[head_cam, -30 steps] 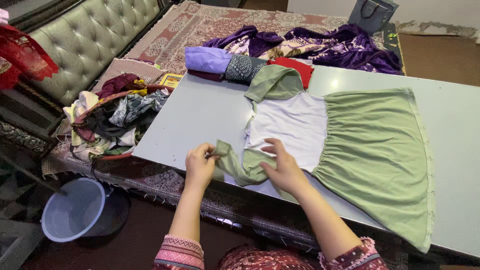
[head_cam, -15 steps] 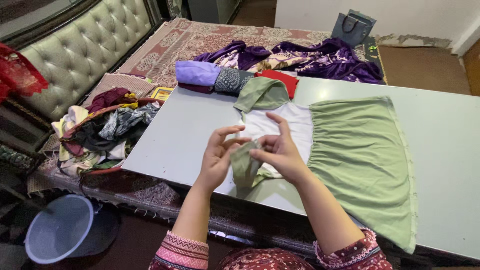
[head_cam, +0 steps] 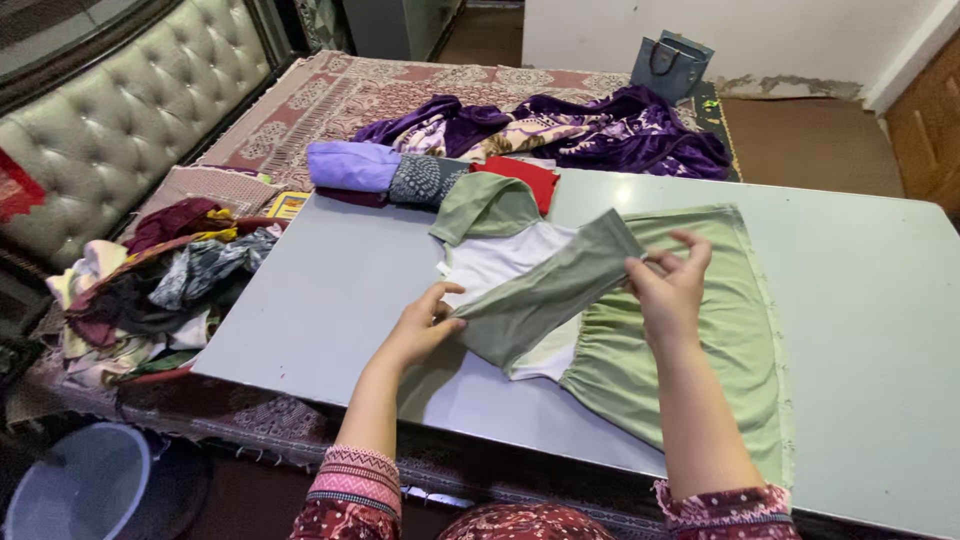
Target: The person folds several garments one by one on a white table. They pick up a patterned short, a red short, a purple short, a green dress, and a patterned dress, smoothing and folding each into a compact shape before stacking them.
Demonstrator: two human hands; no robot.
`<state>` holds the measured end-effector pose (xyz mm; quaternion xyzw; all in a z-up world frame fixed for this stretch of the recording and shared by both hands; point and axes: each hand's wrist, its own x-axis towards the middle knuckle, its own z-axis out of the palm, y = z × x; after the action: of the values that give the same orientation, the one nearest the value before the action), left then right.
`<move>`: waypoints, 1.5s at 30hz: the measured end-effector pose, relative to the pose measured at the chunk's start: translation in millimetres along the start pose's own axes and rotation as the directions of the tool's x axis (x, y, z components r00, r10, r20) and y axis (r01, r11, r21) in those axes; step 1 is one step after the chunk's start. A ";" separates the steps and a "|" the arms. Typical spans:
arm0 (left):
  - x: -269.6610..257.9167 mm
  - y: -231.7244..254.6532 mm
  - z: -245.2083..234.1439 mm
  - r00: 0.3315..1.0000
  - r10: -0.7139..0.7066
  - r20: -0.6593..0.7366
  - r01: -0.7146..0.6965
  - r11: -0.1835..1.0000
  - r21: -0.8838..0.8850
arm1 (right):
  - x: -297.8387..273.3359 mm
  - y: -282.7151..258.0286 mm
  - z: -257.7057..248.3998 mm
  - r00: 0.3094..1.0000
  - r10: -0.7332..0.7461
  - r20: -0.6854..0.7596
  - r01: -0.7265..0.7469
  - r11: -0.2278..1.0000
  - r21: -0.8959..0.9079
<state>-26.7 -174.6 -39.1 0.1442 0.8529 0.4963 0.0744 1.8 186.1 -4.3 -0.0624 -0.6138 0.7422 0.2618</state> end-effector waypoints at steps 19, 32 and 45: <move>11.0 11.6 55.0 0.789 0.447 -0.421 -0.108 0.776 0.621 | 25.3 82.4 -52.9 0.929 0.314 0.195 -0.174 0.837 -0.519; -28.2 66.9 83.0 0.960 0.267 0.081 -0.273 0.839 0.471 | 23.5 69.3 -48.3 0.959 0.223 0.173 -0.114 0.867 -0.485; 2.7 30.6 79.0 0.936 0.339 0.093 -0.344 0.831 0.437 | -18.7 26.1 -8.4 0.851 -0.159 0.501 0.524 0.337 -0.782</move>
<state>-2.7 -94.2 -51.7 0.3101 0.9037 0.2917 -0.0457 13.1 181.9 -35.2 0.0678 -0.9456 0.2200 0.2297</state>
